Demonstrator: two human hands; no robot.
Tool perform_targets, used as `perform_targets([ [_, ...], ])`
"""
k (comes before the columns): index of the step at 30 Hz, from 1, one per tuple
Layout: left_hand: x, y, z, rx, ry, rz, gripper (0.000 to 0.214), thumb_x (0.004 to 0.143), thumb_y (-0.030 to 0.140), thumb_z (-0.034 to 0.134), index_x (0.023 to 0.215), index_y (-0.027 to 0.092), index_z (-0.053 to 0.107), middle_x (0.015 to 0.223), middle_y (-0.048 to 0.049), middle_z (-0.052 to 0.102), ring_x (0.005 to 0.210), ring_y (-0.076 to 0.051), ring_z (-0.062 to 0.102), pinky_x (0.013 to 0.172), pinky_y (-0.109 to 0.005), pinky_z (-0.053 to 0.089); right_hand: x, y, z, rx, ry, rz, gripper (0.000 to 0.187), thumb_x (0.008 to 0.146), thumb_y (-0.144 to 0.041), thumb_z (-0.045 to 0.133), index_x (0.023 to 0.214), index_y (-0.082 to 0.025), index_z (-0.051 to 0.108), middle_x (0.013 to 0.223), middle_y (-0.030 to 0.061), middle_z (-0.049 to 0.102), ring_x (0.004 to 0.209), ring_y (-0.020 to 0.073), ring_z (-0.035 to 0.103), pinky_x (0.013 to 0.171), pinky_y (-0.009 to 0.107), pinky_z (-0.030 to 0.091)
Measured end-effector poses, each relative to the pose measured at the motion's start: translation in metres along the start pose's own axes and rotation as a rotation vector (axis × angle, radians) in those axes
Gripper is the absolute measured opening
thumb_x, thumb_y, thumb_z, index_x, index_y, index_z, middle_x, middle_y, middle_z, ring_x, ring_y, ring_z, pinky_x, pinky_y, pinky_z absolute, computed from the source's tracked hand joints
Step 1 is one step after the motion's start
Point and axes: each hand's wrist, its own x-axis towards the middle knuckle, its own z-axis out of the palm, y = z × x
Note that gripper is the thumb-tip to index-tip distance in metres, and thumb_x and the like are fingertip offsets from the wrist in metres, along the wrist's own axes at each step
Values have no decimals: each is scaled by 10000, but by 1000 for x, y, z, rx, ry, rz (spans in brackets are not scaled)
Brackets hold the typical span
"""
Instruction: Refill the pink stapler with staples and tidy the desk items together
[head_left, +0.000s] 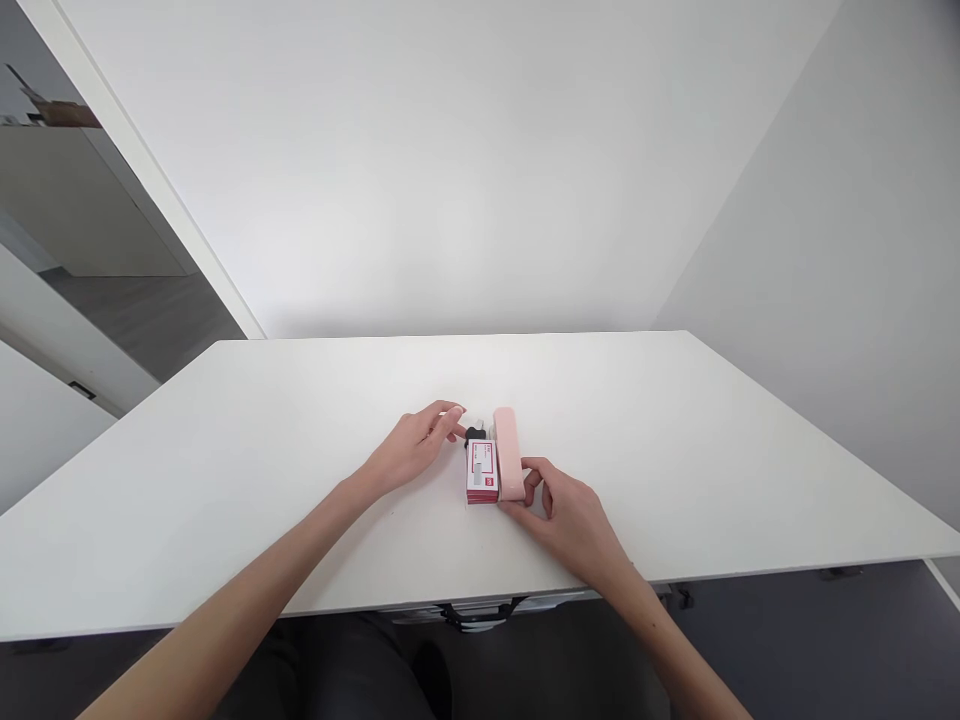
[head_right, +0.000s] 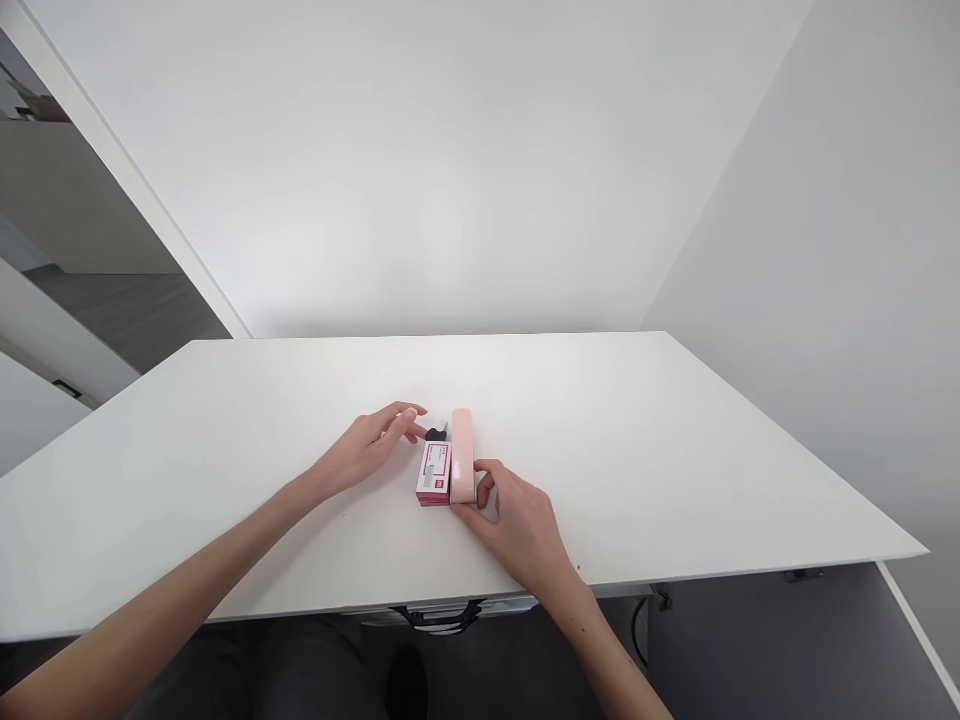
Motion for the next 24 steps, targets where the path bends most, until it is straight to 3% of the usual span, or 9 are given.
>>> perform_targets([
  [5, -1, 5, 3, -6, -20, 36, 602, 1060, 671, 244, 1300, 293, 646, 1163, -20, 797, 1178, -254, 692, 1007, -393, 508, 0, 1, 1, -28, 16, -10, 353, 955, -470, 657, 1262, -299, 630, 865, -46, 676, 644, 164, 546, 655, 307, 463],
  [9, -5, -6, -1, 33, 32, 51, 605, 1068, 654, 223, 1294, 277, 639, 1195, -31, 788, 1174, -253, 685, 1021, -404, 508, 1, 3, 2, -43, 36, -23, 386, 958, -484, 642, 1289, -287, 622, 881, -31, 688, 633, 164, 559, 653, 313, 486],
  [12, -12, -30, -13, 155, 131, 43, 589, 1063, 637, 262, 1253, 244, 657, 1290, -68, 744, 1232, -278, 650, 1054, -429, 496, -3, 5, 3, -21, 47, -18, 458, 952, -482, 644, 1352, -270, 573, 893, -26, 683, 609, 159, 546, 667, 324, 513],
  [17, -39, -97, -52, 442, 287, 70, 582, 1048, 600, 334, 1390, 193, 573, 1489, -124, 620, 1456, -326, 481, 1226, -521, 347, -24, 3, 9, 51, 152, -18, 564, 935, -492, 670, 1412, -248, 492, 935, -8, 647, 705, 172, 595, 732, 336, 557],
  [21, -65, -141, -82, 566, 302, -11, 616, 1059, 588, 295, 1476, 190, 514, 1626, -116, 497, 1554, -324, 367, 1260, -548, 299, -47, -18, 18, 82, 261, -94, 338, 1007, -445, 574, 1281, -247, 568, 929, 24, 641, 771, 192, 618, 752, 347, 566],
  [24, -80, -152, -92, 600, 314, -63, 638, 1063, 579, 263, 1514, 192, 494, 1652, -102, 469, 1574, -323, 343, 1261, -548, 309, -56, -48, 33, 69, 118, -253, 223, 1041, -370, 519, 1205, -255, 618, 1010, 65, 694, 883, 213, 668, 835, 373, 587],
])
